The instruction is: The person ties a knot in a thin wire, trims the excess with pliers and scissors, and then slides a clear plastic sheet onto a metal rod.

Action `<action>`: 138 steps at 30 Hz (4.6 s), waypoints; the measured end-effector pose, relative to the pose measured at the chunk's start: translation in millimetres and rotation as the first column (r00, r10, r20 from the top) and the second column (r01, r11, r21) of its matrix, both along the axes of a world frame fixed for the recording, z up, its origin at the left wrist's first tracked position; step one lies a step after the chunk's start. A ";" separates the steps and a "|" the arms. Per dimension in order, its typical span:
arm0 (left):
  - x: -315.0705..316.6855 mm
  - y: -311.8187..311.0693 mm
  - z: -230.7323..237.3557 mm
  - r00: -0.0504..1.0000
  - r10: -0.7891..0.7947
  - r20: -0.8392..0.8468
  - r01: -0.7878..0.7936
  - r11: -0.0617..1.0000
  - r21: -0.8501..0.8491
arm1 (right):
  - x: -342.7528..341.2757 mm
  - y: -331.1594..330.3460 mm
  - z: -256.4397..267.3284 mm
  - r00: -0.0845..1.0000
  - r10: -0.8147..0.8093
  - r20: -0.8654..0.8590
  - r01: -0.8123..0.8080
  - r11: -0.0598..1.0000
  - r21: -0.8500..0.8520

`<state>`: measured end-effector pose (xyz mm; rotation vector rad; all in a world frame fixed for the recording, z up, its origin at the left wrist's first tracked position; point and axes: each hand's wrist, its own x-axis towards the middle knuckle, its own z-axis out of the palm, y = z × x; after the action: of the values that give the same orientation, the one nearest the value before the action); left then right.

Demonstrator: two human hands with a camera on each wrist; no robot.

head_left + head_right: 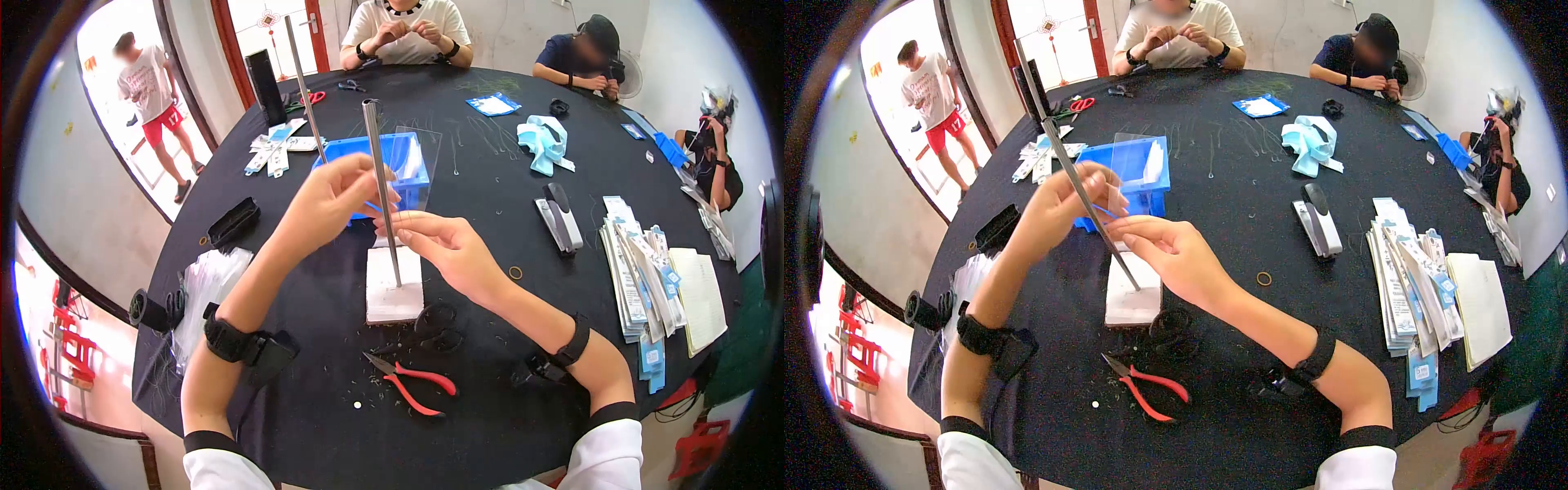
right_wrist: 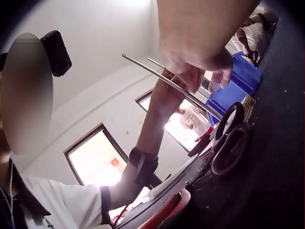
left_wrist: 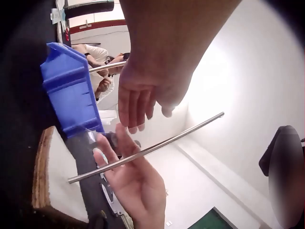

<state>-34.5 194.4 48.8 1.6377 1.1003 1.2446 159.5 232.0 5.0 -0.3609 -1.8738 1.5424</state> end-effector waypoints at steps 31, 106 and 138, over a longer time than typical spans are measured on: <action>11.5 -35.4 80.1 0.917 0.172 0.359 -0.190 0.982 0.015 | 0.3 -8.0 -2.4 0.997 -0.068 0.046 0.069 0.998 -0.015; 66.0 -45.4 -16.8 0.908 0.416 0.040 -0.414 0.880 0.233 | 11.5 -19.2 -22.6 0.905 -0.387 0.175 0.225 0.787 0.575; 65.2 -41.2 -63.3 0.947 0.287 0.146 -0.301 0.949 0.088 | 3.5 4.6 133.3 0.990 -0.138 -0.031 0.130 0.803 0.581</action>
<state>30.7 153.2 -14.4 1.4815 1.2449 1.6081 163.0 236.6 138.4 -0.2101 -2.1653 0.8034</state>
